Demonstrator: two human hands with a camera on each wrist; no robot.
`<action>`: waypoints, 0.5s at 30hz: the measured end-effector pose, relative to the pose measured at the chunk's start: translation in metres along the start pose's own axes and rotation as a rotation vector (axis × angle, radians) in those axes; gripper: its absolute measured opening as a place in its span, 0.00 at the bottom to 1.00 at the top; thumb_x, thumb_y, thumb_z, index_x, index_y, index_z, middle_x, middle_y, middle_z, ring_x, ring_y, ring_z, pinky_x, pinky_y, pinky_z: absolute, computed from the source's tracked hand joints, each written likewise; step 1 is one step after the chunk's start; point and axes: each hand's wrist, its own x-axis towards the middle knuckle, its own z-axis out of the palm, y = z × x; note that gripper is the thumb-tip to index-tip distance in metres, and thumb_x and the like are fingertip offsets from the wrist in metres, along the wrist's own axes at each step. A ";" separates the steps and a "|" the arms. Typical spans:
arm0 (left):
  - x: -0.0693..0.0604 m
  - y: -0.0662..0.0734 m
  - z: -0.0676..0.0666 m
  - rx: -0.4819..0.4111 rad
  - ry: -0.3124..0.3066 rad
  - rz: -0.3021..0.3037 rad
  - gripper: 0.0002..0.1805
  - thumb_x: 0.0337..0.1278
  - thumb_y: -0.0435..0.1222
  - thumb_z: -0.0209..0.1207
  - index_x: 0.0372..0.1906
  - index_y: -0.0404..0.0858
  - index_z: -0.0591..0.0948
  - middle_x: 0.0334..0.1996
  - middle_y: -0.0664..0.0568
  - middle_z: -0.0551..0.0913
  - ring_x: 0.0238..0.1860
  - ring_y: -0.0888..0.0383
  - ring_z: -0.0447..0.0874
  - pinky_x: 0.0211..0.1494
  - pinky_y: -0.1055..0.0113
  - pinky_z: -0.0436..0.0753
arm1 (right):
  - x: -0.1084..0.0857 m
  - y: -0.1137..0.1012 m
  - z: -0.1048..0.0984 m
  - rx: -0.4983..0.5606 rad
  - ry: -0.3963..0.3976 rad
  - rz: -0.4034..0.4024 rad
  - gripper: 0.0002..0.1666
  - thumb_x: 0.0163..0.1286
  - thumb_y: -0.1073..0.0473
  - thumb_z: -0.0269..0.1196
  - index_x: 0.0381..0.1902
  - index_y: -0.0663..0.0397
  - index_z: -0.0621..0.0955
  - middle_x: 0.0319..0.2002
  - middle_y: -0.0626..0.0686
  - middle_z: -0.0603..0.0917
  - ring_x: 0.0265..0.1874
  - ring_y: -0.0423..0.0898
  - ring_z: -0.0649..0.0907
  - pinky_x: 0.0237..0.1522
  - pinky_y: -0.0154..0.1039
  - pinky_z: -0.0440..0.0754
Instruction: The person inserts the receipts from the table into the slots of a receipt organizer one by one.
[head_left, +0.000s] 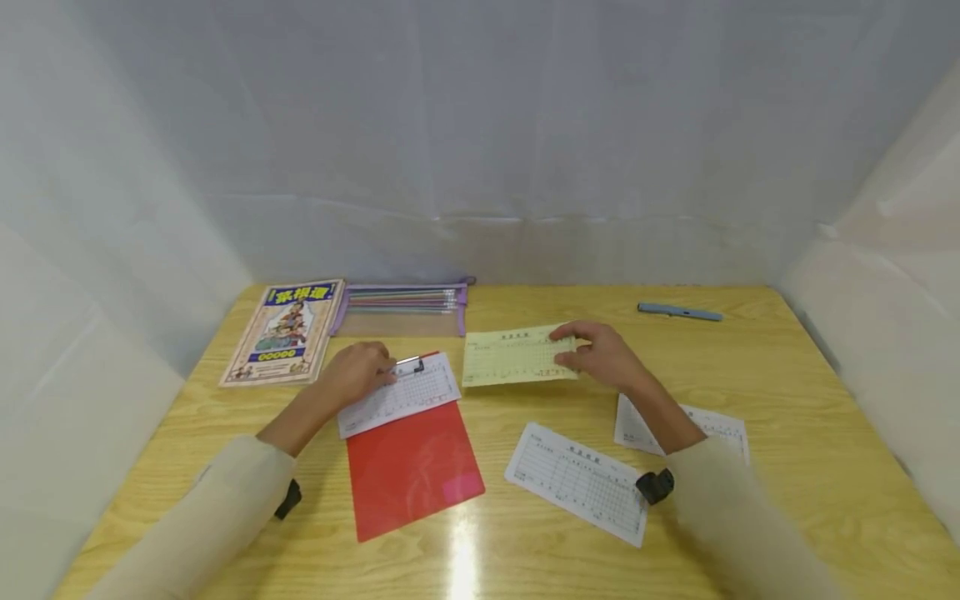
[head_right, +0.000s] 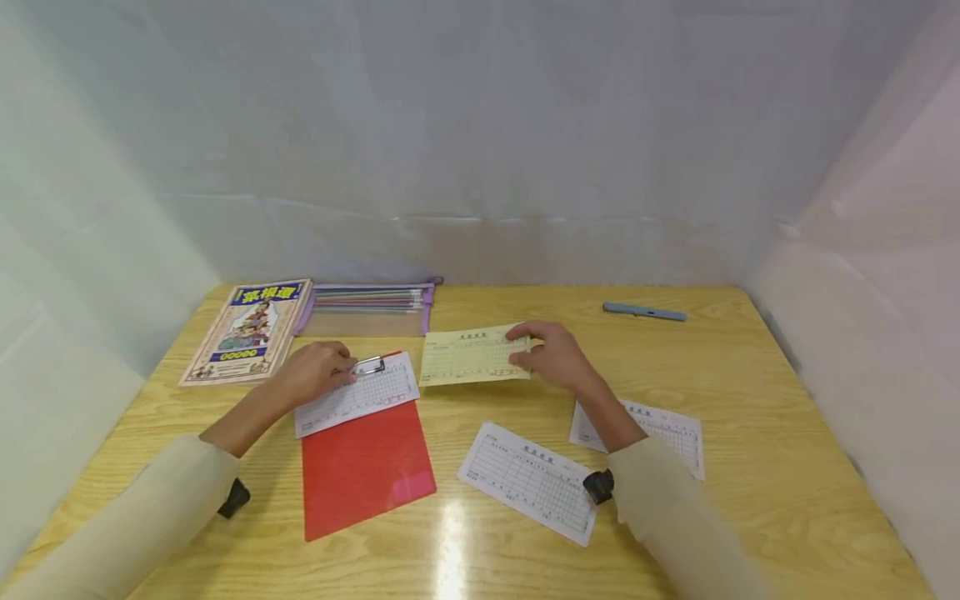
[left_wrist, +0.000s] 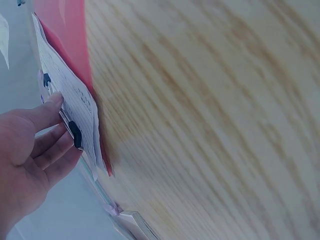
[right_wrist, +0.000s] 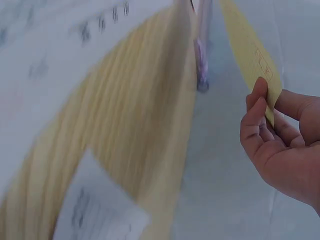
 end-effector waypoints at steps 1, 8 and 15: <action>0.000 0.000 0.000 -0.003 0.001 0.003 0.12 0.55 0.38 0.63 0.41 0.36 0.86 0.38 0.44 0.84 0.39 0.48 0.83 0.43 0.56 0.82 | 0.003 -0.003 0.007 0.007 -0.019 -0.005 0.21 0.67 0.60 0.60 0.57 0.57 0.76 0.62 0.61 0.72 0.19 0.42 0.72 0.30 0.42 0.76; 0.000 0.000 -0.001 -0.007 -0.003 0.002 0.11 0.55 0.38 0.63 0.40 0.36 0.86 0.37 0.44 0.84 0.39 0.48 0.83 0.43 0.56 0.82 | 0.021 -0.022 0.055 -0.023 -0.112 -0.027 0.18 0.62 0.64 0.64 0.52 0.59 0.79 0.58 0.60 0.76 0.17 0.39 0.65 0.24 0.33 0.70; 0.001 -0.001 0.000 -0.008 -0.005 0.016 0.10 0.54 0.37 0.64 0.38 0.36 0.86 0.35 0.45 0.83 0.35 0.50 0.82 0.39 0.58 0.81 | 0.034 -0.031 0.089 -0.082 -0.165 -0.006 0.18 0.60 0.65 0.66 0.49 0.57 0.81 0.53 0.56 0.80 0.31 0.40 0.76 0.32 0.29 0.75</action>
